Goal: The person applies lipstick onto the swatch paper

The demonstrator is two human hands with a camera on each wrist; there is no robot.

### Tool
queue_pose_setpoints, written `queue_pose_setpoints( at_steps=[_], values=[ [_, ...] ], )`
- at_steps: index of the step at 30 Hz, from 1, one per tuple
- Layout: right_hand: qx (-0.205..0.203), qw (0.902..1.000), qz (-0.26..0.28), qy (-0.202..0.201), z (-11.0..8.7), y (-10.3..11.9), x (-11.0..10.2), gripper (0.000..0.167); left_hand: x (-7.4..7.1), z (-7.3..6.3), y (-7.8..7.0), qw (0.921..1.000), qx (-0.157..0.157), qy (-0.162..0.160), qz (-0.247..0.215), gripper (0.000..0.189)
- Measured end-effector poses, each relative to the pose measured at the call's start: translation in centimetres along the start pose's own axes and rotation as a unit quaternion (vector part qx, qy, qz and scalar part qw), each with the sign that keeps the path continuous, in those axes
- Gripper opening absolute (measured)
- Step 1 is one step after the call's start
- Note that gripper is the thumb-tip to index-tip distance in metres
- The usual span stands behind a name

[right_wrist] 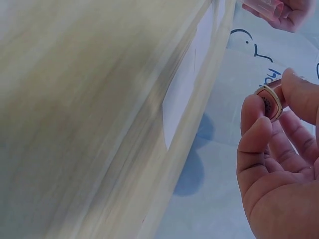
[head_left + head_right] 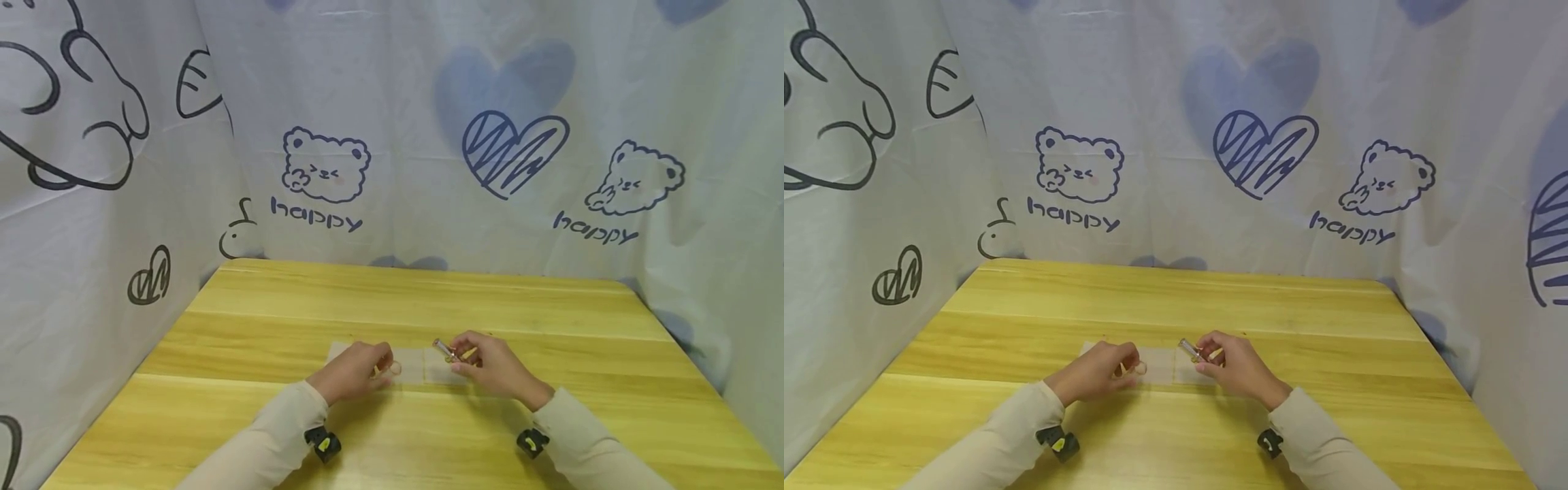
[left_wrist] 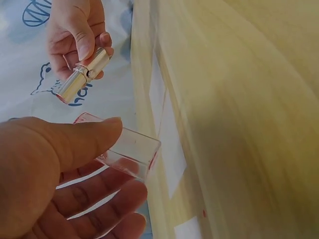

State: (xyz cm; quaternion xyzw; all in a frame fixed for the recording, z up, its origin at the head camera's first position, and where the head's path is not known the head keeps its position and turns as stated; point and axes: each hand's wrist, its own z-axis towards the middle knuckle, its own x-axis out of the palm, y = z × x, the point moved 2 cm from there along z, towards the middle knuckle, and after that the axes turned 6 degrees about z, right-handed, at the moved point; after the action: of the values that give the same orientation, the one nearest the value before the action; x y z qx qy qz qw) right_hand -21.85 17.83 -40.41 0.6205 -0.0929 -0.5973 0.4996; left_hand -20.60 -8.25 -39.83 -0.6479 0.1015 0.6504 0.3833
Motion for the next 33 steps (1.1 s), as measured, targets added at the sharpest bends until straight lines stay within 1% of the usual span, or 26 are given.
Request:
queue_pose_setpoints(
  at_steps=[5, 10, 17, 25, 29, 33],
  values=[
    [-0.01, 0.9999, 0.012, -0.002, -0.1, -0.01, 0.02, 0.024, 0.21, -0.18, -0.03, 0.9998, 0.004, 0.005, -0.017, 0.013],
    [-0.014, 0.9997, 0.02, 0.0, -0.19, 0.03, -0.06, 0.025, 0.45, -0.18, -0.04, 0.9997, 0.011, 0.014, -0.016, 0.011],
    [0.007, 0.9996, 0.028, 0.005, -0.11, -0.07, -0.14, 0.026, 0.74, -0.16, -0.28, 0.9992, 0.014, 0.036, -0.012, 0.019],
    [0.006, 0.9993, 0.038, 0.006, -0.07, -0.36, -0.11, 0.024, 0.79, -0.29, -0.54, 0.9985, 0.008, 0.053, -0.012, 0.021],
    [0.012, 0.9987, 0.046, 0.018, -0.24, -0.65, 0.16, 0.026, 0.8, -0.54, -0.73, 0.9977, 0.01, 0.064, -0.019, 0.024],
    [0.022, 0.9984, 0.046, 0.023, -0.36, -0.81, 0.3, 0.027, 0.83, -0.65, -0.88, 0.9978, 0.018, 0.062, -0.017, 0.026]
  ],
)
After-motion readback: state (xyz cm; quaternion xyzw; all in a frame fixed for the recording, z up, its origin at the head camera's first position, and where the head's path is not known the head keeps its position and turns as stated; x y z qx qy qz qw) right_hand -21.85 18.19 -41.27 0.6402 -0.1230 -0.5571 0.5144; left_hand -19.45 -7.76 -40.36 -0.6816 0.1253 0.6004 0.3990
